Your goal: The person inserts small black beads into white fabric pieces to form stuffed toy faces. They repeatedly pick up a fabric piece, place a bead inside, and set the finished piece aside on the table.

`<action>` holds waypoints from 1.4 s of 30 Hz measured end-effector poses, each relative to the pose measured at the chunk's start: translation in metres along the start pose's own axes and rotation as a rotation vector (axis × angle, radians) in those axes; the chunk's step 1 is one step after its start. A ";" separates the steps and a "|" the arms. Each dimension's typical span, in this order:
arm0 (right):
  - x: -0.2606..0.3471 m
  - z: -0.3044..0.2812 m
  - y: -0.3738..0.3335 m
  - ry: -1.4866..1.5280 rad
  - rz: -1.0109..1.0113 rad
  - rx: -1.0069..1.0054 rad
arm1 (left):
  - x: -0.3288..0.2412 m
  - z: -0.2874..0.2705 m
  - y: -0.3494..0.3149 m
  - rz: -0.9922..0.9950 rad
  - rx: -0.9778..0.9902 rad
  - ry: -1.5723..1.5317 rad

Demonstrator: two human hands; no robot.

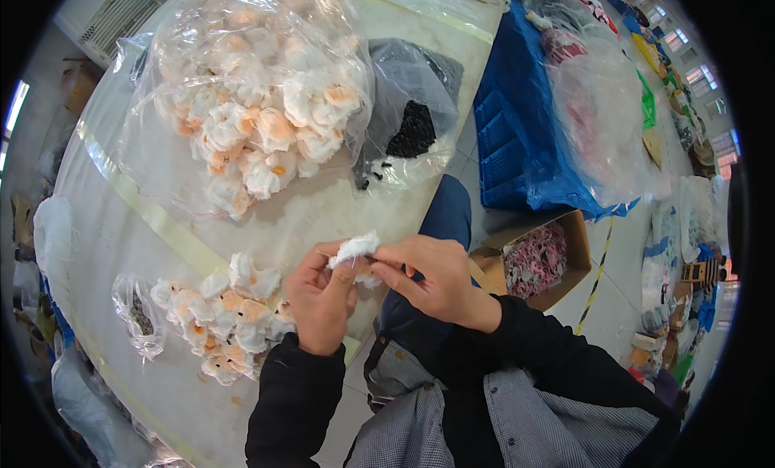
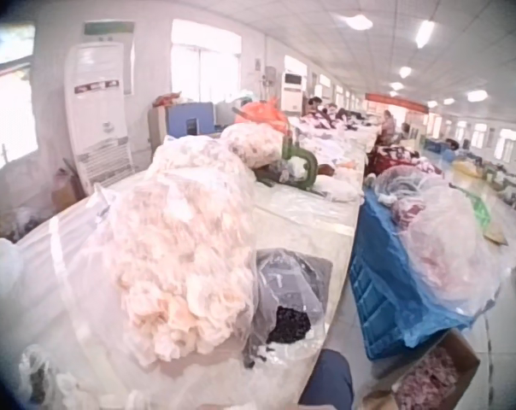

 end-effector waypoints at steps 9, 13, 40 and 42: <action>-0.012 0.003 0.004 0.201 0.086 -0.032 | -0.004 -0.001 0.004 -0.032 0.017 -0.104; -0.014 0.001 0.004 0.181 0.082 -0.008 | -0.003 -0.002 0.005 0.000 0.081 -0.079; -0.010 -0.002 0.002 -0.095 0.005 -0.026 | -0.008 0.008 -0.002 0.120 0.055 0.165; -0.007 -0.003 0.001 -0.150 -0.044 -0.043 | -0.009 0.009 -0.003 0.160 0.056 0.211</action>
Point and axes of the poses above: each hand's wrist, its own y-axis towards the middle knuckle, its own z-axis out of the palm, x = y × z, the point moved 10 cm from there along y, towards the middle knuckle, and after that the axes turned 1 degree about z, right-handed, at the moved point
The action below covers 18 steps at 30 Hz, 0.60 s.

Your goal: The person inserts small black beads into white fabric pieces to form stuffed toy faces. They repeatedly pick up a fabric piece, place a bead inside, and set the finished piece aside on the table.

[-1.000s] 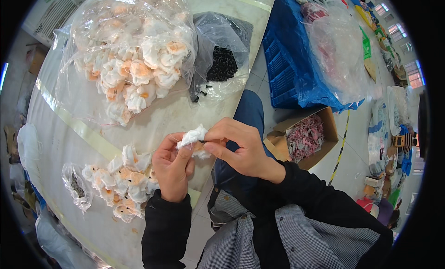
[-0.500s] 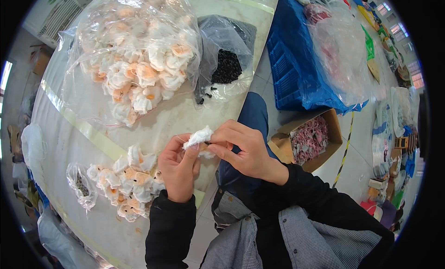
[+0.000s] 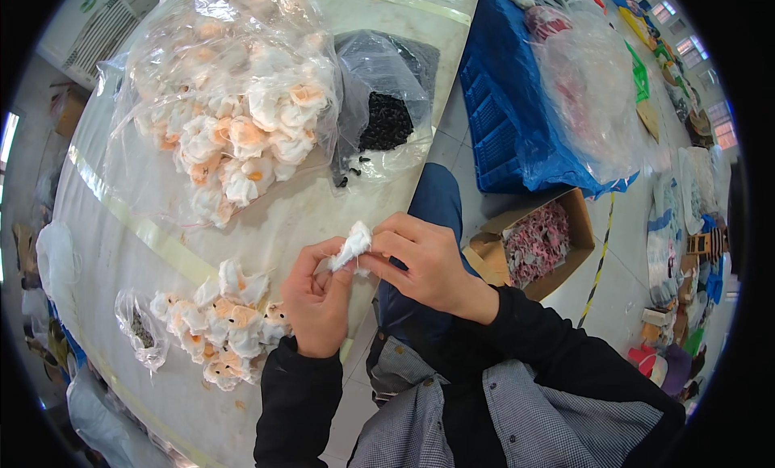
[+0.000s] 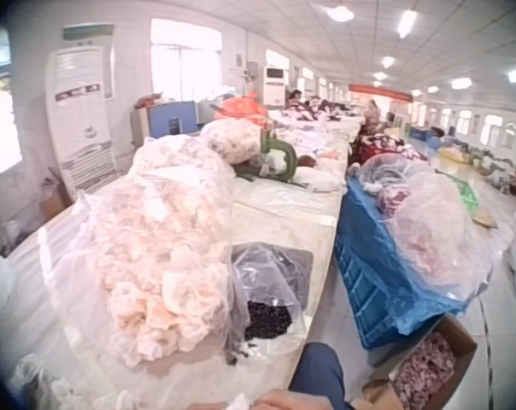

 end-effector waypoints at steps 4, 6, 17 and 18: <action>-0.003 -0.004 -0.003 -0.053 -0.003 -0.028 | -0.007 0.000 -0.001 0.096 0.040 0.179; -0.003 -0.009 -0.002 -0.059 -0.020 -0.069 | -0.011 0.001 -0.002 0.140 0.048 0.306; 0.003 0.003 -0.006 -0.107 -0.213 0.012 | -0.043 0.016 -0.011 0.441 0.013 0.615; 0.002 0.003 -0.006 -0.110 -0.201 0.014 | -0.043 0.016 -0.013 0.437 0.004 0.637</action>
Point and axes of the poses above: each hand's wrist, its own y-axis towards the middle knuckle, its own z-axis out of the palm, x = y × z, the point moved 10 cm from there along y, towards the middle knuckle, and after that the axes turned 1 degree about z, right-handed, at the moved point
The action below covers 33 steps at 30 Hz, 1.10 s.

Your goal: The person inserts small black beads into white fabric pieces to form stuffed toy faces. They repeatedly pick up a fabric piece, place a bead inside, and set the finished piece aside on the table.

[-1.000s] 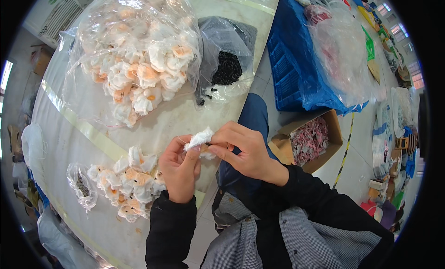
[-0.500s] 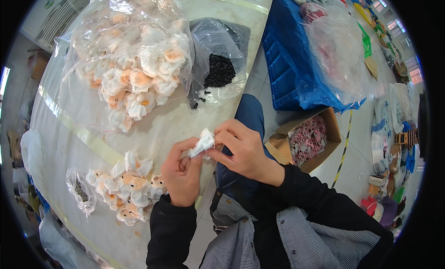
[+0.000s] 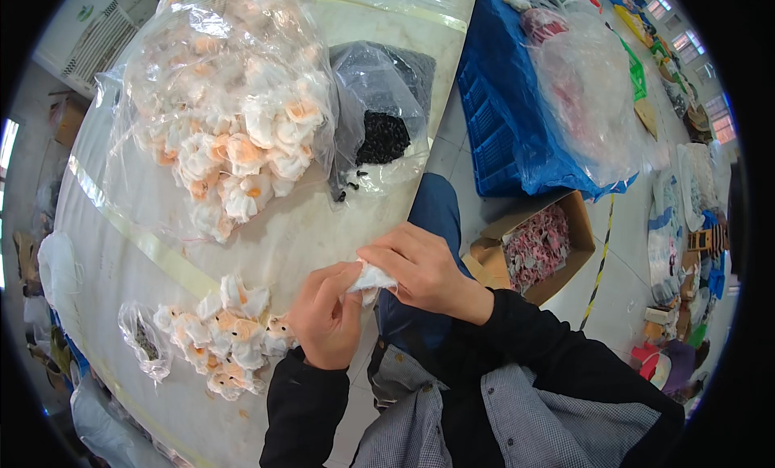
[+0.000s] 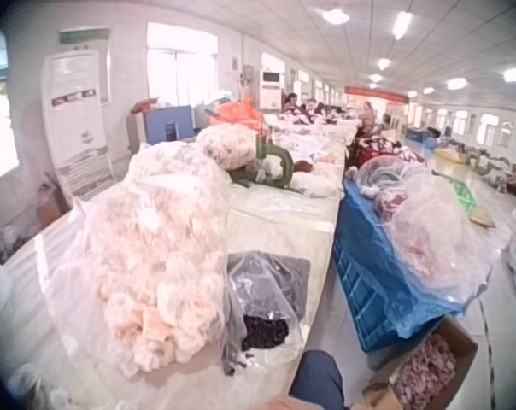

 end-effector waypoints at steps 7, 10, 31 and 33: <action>-0.003 0.008 0.000 0.044 0.095 0.011 | -0.014 0.000 -0.003 0.136 -0.066 0.204; -0.002 0.010 0.003 0.042 0.129 0.009 | -0.025 0.004 -0.008 0.242 -0.106 0.336; -0.019 0.009 0.003 0.029 0.194 -0.041 | -0.182 -0.140 0.029 0.745 -0.324 -0.338; -0.017 0.010 0.002 0.021 0.216 -0.017 | -0.190 -0.140 0.035 0.766 -0.289 -0.368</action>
Point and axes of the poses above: each hand's wrist, its own y-axis towards the middle knuckle, its own z-axis out of the palm, x = y × z, the point moved 10 cm from there along y, towards the middle knuckle, and after that the axes turned 1 degree about z, right-handed, at the moved point
